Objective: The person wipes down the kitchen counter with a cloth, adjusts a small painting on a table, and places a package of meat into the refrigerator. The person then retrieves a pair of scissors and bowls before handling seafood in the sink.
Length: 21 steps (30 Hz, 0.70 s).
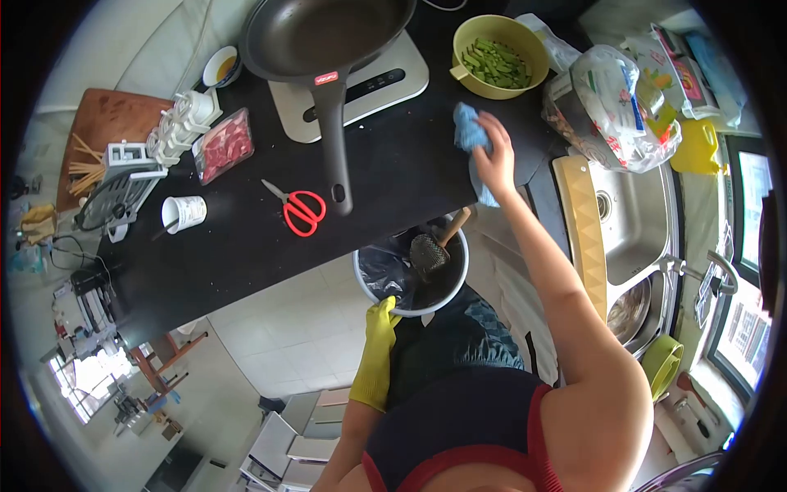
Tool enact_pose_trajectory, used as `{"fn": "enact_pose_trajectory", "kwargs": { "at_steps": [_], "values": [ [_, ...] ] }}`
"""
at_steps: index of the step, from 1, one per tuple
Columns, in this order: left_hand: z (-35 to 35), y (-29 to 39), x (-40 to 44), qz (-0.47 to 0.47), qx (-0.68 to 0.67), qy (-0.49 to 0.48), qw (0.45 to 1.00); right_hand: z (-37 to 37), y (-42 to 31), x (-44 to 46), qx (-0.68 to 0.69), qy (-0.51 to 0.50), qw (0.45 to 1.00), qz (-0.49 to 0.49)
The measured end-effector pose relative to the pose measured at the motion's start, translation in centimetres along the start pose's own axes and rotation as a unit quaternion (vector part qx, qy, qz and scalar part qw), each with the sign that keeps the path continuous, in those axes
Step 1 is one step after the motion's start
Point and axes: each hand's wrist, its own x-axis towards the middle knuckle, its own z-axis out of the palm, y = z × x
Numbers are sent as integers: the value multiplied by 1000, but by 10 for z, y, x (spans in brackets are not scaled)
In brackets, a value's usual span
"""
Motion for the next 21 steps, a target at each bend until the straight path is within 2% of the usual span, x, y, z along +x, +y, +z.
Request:
{"fn": "enact_pose_trajectory", "kwargs": {
  "at_steps": [2,6,11,14,16,18,21],
  "values": [
    [-3,-2,-3,-9,-14,28,999,31,6,32,-25,22,999,0],
    [-15,-7,-9,5,-56,61,997,68,-10,48,-33,-75,996,-46],
    [-25,-2,-13,24,-84,83,993,98,-55,2,26,-195,967,-162],
    [-41,-1,-10,38,-80,81,993,96,-88,-57,101,-292,924,-224],
    [-50,3,-11,45,-83,80,992,88,-103,-102,137,-364,890,-241],
    [-57,11,-16,41,-73,32,996,82,-104,-140,168,-430,852,-246],
    [-66,12,-16,41,-64,43,996,59,-117,-127,182,-377,890,-178]
  ]
}}
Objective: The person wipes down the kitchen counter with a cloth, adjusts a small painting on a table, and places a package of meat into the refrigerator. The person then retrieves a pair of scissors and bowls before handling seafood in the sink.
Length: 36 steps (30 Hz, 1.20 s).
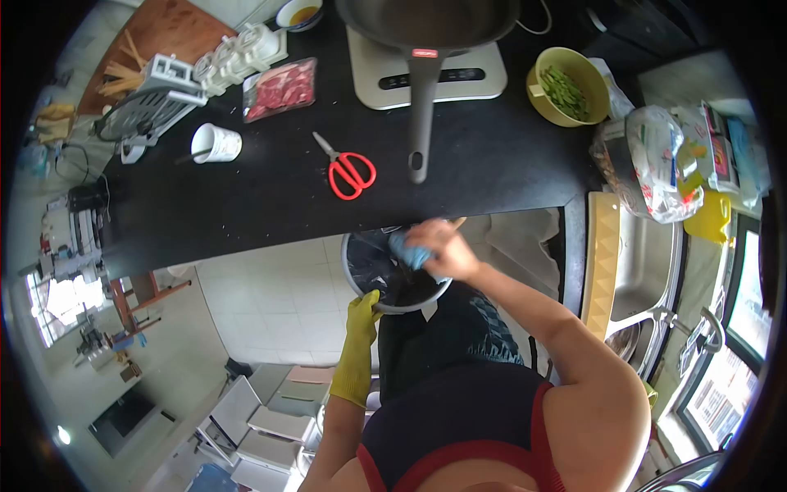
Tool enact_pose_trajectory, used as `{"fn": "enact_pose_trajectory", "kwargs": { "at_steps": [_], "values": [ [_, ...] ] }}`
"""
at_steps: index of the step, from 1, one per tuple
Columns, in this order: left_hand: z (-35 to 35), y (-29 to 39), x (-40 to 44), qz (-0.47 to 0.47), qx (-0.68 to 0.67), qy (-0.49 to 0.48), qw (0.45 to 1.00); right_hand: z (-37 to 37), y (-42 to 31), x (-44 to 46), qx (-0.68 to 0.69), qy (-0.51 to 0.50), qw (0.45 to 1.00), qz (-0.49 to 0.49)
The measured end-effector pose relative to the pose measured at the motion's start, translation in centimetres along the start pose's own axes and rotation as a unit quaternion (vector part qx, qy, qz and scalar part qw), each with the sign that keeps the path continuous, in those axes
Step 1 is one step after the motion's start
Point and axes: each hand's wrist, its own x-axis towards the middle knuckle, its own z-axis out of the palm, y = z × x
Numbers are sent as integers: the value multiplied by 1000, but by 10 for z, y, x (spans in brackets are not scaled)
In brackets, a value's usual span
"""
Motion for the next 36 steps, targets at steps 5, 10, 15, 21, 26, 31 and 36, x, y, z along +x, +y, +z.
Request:
{"fn": "enact_pose_trajectory", "kwargs": {
  "at_steps": [5,10,15,21,26,31,36],
  "values": [
    [-11,-6,-7,-15,-10,13,1000,-79,53,45,-205,270,934,111],
    [-18,2,-19,-12,-23,46,999,-83,119,103,-359,283,881,123],
    [-38,-1,-13,-13,-63,56,996,-28,105,130,-263,234,935,41],
    [-63,2,-3,1,-55,52,997,7,63,145,-273,101,956,27],
    [-86,9,7,4,-44,44,998,25,1,145,-397,144,904,64],
    [-101,13,21,7,-15,29,999,83,3,168,-451,-20,869,199],
    [-110,15,30,22,16,10,1000,72,-1,148,-267,57,946,175]
  ]
}}
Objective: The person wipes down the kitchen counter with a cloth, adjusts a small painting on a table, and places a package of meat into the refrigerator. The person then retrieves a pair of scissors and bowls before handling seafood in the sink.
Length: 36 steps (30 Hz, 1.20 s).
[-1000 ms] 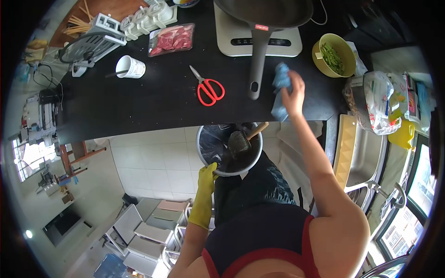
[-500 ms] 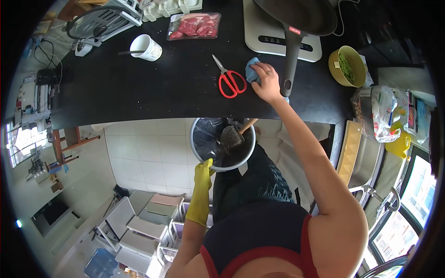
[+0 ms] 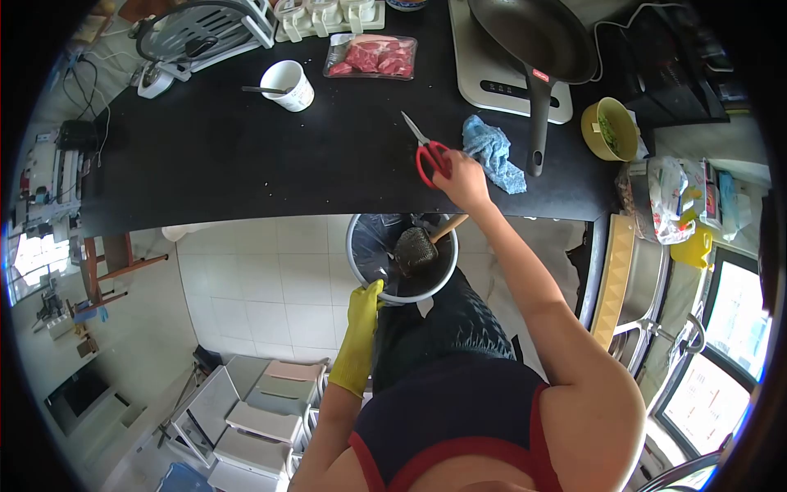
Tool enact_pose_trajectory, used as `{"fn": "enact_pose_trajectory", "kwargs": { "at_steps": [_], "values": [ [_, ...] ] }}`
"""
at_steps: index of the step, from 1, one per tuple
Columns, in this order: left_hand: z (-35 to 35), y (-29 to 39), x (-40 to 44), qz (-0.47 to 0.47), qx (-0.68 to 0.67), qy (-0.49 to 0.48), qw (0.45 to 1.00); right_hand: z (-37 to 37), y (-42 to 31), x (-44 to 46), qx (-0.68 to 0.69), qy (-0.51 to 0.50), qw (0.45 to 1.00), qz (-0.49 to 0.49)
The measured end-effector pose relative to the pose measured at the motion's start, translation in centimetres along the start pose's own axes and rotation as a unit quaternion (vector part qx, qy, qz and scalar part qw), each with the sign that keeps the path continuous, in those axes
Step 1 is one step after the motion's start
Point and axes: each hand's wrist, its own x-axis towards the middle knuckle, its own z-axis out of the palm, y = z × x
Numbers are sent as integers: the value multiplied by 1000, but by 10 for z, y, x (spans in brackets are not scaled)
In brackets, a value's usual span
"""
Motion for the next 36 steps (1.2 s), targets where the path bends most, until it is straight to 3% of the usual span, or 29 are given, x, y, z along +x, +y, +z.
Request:
{"fn": "enact_pose_trajectory", "kwargs": {
  "at_steps": [2,4,5,9,14,17,19,21,23,26,28,31,33,36],
  "values": [
    [-3,7,-3,-1,-29,-26,999,-35,-7,-34,47,-13,997,63],
    [-2,6,2,-7,-38,-25,999,-60,18,-76,9,54,995,78],
    [-3,3,5,-12,-46,-18,999,-72,34,-93,-19,53,987,148],
    [0,5,5,-10,-56,-29,998,-91,137,-129,-116,178,963,163],
    [4,18,-8,-7,-63,-41,997,-88,200,-95,-251,175,937,169],
    [-1,16,-8,-6,-45,-18,999,-96,142,-57,-334,241,902,124],
    [-5,18,-11,-7,-46,-10,999,-84,116,-28,-194,196,961,13],
    [-10,19,-13,-19,-50,5,999,-71,59,3,35,140,989,-39],
    [-11,24,-17,-15,-57,8,998,-44,46,27,-82,112,989,-52],
    [-18,21,-15,-13,-54,33,998,8,60,34,-99,116,988,-37],
    [-18,23,-14,-6,-51,61,997,30,20,7,-89,116,980,-137],
    [-24,34,-14,-10,-43,40,998,57,-54,-54,-15,-32,977,-211],
    [-31,39,-10,-9,-49,28,998,75,-83,-86,95,-90,969,-211],
    [-45,41,-4,-20,-51,12,998,53,-95,-89,124,-36,979,-156]
  ]
}}
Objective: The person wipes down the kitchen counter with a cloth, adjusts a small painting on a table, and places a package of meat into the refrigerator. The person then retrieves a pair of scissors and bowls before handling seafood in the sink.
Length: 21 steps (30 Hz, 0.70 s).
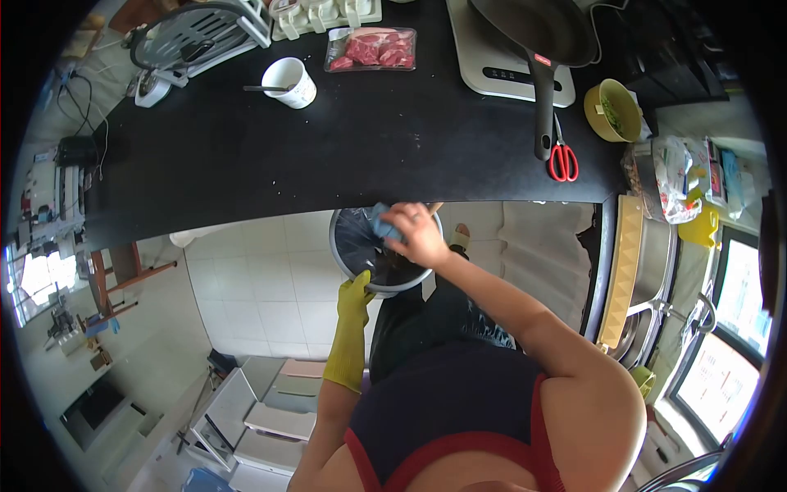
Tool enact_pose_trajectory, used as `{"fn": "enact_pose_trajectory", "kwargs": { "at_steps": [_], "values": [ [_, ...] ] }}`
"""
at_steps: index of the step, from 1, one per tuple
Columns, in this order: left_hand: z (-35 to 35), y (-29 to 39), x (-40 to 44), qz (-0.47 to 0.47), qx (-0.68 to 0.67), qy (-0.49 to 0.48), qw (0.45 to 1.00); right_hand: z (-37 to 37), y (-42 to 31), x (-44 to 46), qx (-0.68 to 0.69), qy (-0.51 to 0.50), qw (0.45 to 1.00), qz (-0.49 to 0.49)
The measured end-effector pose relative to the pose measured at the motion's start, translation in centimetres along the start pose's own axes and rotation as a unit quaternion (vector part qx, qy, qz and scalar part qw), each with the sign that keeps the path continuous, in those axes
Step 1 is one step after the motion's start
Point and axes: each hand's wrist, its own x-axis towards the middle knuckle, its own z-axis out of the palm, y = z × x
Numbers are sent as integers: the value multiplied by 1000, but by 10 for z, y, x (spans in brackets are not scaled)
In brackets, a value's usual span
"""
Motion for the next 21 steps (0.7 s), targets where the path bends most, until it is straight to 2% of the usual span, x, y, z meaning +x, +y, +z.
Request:
{"fn": "enact_pose_trajectory", "kwargs": {
  "at_steps": [3,5,6,8,9,11,13,14,15,17,21],
  "values": [
    [-7,4,2,-12,-2,-13,1000,-44,25,9,-63,133,982,119],
    [-10,8,3,-15,-9,-15,1000,-78,62,14,-109,232,947,193],
    [-12,8,3,-19,-16,-17,1000,-92,86,12,-138,282,925,213],
    [-16,10,1,-18,-29,-21,999,-110,133,7,-171,387,886,189],
    [-18,11,-1,-20,-28,-21,999,-113,145,7,-205,351,875,263],
    [-18,13,-1,-22,-33,-7,999,-105,173,13,-238,349,868,263],
    [-19,12,-4,-21,-36,-2,999,-98,181,34,-220,336,887,230],
    [-19,12,-6,-18,-38,10,999,-87,183,46,-268,295,895,201],
    [-20,14,-8,-13,-37,21,999,-77,170,62,-221,254,921,196],
    [-30,10,-11,-5,-39,16,999,-55,150,93,-202,233,942,134],
    [-28,18,-16,-14,-32,62,997,-43,166,142,-167,296,925,169]
  ]
}}
